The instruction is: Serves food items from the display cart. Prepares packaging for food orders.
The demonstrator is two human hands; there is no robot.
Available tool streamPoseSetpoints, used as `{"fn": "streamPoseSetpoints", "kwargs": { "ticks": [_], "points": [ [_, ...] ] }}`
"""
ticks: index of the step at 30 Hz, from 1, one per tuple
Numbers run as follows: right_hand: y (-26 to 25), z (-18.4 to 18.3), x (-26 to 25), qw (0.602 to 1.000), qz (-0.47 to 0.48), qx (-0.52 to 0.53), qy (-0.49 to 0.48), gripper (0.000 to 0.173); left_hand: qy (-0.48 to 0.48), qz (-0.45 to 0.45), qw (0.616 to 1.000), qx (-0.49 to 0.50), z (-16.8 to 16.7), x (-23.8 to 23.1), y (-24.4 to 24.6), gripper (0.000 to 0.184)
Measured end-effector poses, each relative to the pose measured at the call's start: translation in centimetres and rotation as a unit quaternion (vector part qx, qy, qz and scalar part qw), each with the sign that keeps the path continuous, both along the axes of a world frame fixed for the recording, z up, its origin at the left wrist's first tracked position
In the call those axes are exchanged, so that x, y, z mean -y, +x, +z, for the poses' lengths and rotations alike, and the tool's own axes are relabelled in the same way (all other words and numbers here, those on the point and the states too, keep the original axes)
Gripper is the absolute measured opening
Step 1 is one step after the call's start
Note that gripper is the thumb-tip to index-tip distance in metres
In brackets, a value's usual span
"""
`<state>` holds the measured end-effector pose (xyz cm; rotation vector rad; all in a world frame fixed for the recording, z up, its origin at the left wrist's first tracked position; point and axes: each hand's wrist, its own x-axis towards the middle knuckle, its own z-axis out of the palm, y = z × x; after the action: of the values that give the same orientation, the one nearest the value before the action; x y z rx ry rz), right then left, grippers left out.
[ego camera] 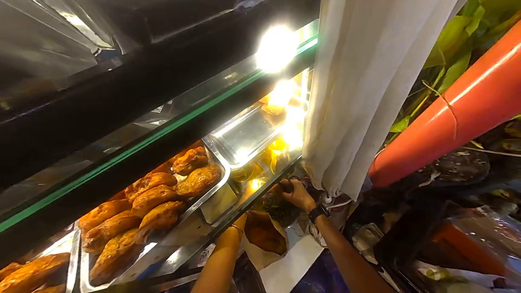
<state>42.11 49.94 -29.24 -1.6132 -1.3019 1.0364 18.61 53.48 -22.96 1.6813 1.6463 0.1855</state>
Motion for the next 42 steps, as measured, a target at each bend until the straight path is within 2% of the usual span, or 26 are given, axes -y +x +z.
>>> {"fn": "streamPoseSetpoints", "kwargs": {
  "ticks": [1, 3, 4, 9, 13, 16, 20, 21, 25, 28, 30, 34, 37, 39, 42],
  "points": [
    [0.2, -0.1, 0.1, 1.000, 0.004, -0.002, -0.003, 0.026, 0.046, 0.012, 0.999, 0.006, -1.3, 0.3, -0.1, 0.042],
    [0.3, -0.1, 0.2, 1.000, 0.010, -0.014, 0.000, 0.025, -0.061, 0.012, 0.998, -0.014, 1.4, -0.1, 0.1, 0.042],
    [0.4, 0.1, 0.3, 1.000, 0.013, -0.023, -0.002, 0.024, -0.083, 0.031, 0.996, -0.007, 2.3, -0.2, 0.3, 0.042],
    [0.6, 0.3, 0.3, 0.998, 0.010, -0.058, -0.004, 0.023, -0.098, 0.026, 0.995, -0.002, 3.2, -0.2, 0.5, 0.041],
    [0.7, 0.5, 0.4, 0.997, -0.014, -0.071, 0.018, 0.020, -0.073, 0.020, 0.996, -0.056, 5.2, 0.4, 0.9, 0.040],
    [0.4, 0.5, 0.5, 0.994, -0.063, -0.079, 0.051, 0.019, -0.053, 0.010, 0.998, 0.037, 5.6, 0.2, 1.0, 0.038],
    [0.2, -0.4, 0.4, 0.990, -0.114, -0.053, 0.063, 0.021, -0.040, -0.005, 0.989, 0.144, 3.4, -1.3, 1.6, 0.036],
    [0.1, -0.2, 0.5, 0.991, -0.116, -0.038, 0.057, 0.022, -0.041, -0.016, 0.989, 0.144, 3.3, -1.4, 1.7, 0.036],
    [0.0, 1.0, 0.9, 0.991, -0.126, 0.019, 0.036, 0.023, -0.048, -0.102, 0.992, 0.063, 3.7, -1.3, 1.2, 0.038],
    [0.1, 1.1, 1.3, 0.985, -0.157, 0.000, 0.067, 0.020, 0.002, -0.095, 0.994, 0.047, 6.0, -0.7, 1.7, 0.034],
    [0.2, 1.1, 1.4, 0.983, -0.169, -0.019, 0.064, 0.021, -0.013, -0.069, 0.997, 0.026, 6.3, -0.3, 1.1, 0.032],
    [0.3, 0.0, 1.2, 0.994, -0.103, -0.016, 0.021, 0.030, -0.004, -0.127, 0.988, 0.083, 4.9, -1.4, 0.3, 0.025],
    [0.0, 0.1, 1.0, 0.996, -0.079, -0.018, -0.021, 0.027, -0.018, -0.104, 0.991, 0.086, 5.4, -0.8, 0.5, 0.030],
    [-0.2, 0.4, 1.2, 0.993, -0.115, -0.017, -0.011, 0.022, -0.026, -0.057, 0.997, 0.038, 4.7, -0.4, 0.2, 0.036],
    [-0.2, 0.3, 1.8, 0.991, -0.130, 0.005, -0.008, 0.022, -0.043, -0.058, 0.994, -0.082, 3.2, -0.6, 0.1, 0.043]
  ]
}}
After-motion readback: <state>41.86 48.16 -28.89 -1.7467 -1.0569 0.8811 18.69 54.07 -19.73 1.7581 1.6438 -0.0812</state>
